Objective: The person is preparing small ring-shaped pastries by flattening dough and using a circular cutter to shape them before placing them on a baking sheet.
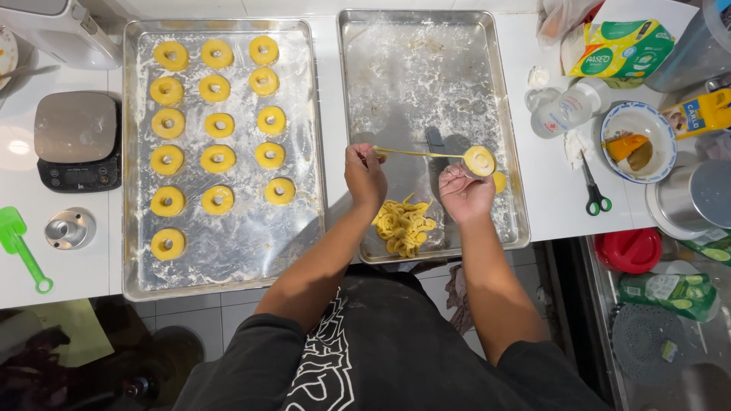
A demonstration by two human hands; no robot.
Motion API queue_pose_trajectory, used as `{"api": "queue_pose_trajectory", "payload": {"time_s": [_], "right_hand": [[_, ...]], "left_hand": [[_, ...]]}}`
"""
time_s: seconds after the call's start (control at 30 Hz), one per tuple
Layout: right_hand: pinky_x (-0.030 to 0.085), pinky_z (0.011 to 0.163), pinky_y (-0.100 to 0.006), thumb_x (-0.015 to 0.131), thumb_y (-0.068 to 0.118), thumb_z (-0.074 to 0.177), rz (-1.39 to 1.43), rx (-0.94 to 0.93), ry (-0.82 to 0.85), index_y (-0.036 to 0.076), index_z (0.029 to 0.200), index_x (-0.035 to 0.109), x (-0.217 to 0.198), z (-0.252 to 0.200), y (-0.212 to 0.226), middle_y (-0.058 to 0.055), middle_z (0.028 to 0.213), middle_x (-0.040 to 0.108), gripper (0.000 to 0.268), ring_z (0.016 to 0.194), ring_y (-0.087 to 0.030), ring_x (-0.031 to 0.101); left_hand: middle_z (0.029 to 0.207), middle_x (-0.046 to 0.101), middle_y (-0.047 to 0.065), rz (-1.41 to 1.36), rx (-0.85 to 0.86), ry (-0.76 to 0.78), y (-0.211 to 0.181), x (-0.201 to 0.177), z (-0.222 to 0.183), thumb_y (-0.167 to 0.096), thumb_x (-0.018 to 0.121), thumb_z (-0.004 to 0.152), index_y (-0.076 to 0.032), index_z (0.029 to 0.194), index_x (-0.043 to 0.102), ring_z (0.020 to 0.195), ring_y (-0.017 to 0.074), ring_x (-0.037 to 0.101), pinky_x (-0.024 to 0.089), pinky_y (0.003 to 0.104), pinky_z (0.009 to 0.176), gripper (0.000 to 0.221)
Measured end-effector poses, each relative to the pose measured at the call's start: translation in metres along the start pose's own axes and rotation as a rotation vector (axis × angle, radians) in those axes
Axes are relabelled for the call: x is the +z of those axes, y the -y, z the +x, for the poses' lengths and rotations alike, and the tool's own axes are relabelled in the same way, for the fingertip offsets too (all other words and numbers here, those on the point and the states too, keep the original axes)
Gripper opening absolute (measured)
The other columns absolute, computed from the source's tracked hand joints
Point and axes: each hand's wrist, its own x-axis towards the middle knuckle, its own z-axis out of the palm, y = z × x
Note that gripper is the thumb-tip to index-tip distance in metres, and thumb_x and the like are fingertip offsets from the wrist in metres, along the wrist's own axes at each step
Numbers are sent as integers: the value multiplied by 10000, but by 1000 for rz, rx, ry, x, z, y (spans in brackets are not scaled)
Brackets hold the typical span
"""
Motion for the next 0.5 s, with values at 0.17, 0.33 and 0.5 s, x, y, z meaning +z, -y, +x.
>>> {"api": "queue_pose_trajectory", "payload": {"time_s": [0.17,0.33,0.5], "right_hand": [[488,717,-331,559,483,904,-57,-3,52,141,791,581,20,-29,11,-15,682,448,361,713,-209,524],[444,784,-325,588,494,892,9,-44,164,179,854,635,22,-48,27,0,741,445,321,788,-190,506],[449,790,-330,577,386,924,78,-168,203,131,827,622,27,-68,53,-8,751,493,277,790,-192,519]], "left_hand": [[994,678,163,148,152,204,-25,-3,-8,-125,544,1057,-52,1107,622,1024,339,706,579,386,858,118],[890,625,204,174,223,38,-5,5,3,-80,516,1025,-20,1001,583,933,433,668,542,480,807,93],[919,614,134,281,171,-32,23,14,20,-88,526,1017,-73,987,572,942,360,675,548,411,831,57]]}}
